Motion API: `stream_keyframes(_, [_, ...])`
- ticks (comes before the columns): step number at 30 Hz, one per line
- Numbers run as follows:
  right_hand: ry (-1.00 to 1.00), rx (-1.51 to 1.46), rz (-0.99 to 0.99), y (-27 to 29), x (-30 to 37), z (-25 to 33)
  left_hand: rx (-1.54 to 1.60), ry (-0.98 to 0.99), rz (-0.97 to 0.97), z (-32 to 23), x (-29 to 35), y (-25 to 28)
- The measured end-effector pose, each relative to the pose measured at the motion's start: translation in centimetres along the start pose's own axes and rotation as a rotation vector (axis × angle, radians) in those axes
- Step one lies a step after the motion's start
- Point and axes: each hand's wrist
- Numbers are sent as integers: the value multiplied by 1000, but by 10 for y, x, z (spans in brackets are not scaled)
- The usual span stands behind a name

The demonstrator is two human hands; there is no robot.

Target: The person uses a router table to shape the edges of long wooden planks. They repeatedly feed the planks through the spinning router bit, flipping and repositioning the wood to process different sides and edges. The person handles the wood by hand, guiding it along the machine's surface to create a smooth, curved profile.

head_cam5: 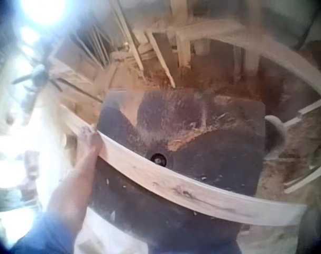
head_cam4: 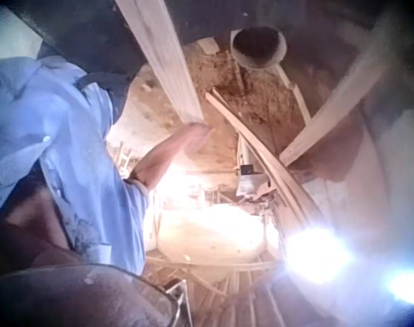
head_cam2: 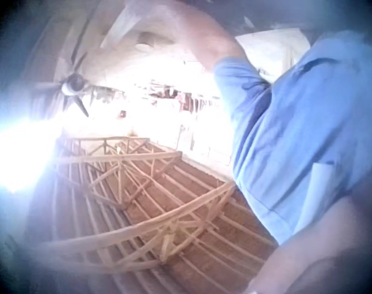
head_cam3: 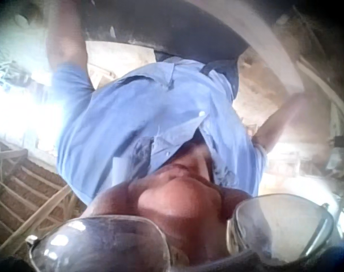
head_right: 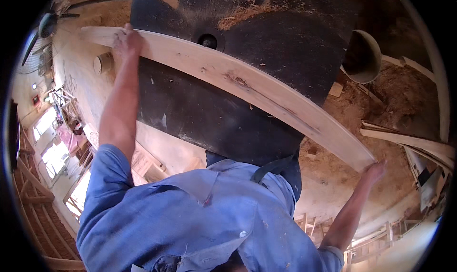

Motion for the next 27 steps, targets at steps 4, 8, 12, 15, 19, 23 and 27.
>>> stream_keyframes(4, [447,341,101,32,-56,-35,133,42,38,-62,104,41])
stream_keyframes(8, [779,284,209,22,-58,-53,195,31,50,-96,177,69])
stream_keyframes(12, [587,191,241,7,9,-5,206,59,74,-93,162,71])
stream_keyframes(15, [473,78,249,-10,28,4,195,61,70,-81,145,65])
stream_keyframes(19, [566,109,251,-35,79,50,142,74,57,-64,118,54])
stream_keyframes(23, [554,146,267,-72,146,104,36,102,91,-25,63,27])
stream_keyframes(27, [626,111,298,-120,195,143,-198,60,38,87,-7,-36])
Point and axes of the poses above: each hand's wrist, its own x-axis away from the middle knuckle, its own y-axis out of the back of the hand, z = x × y, and after that the axes turned 9 degrees about -x, right-handed
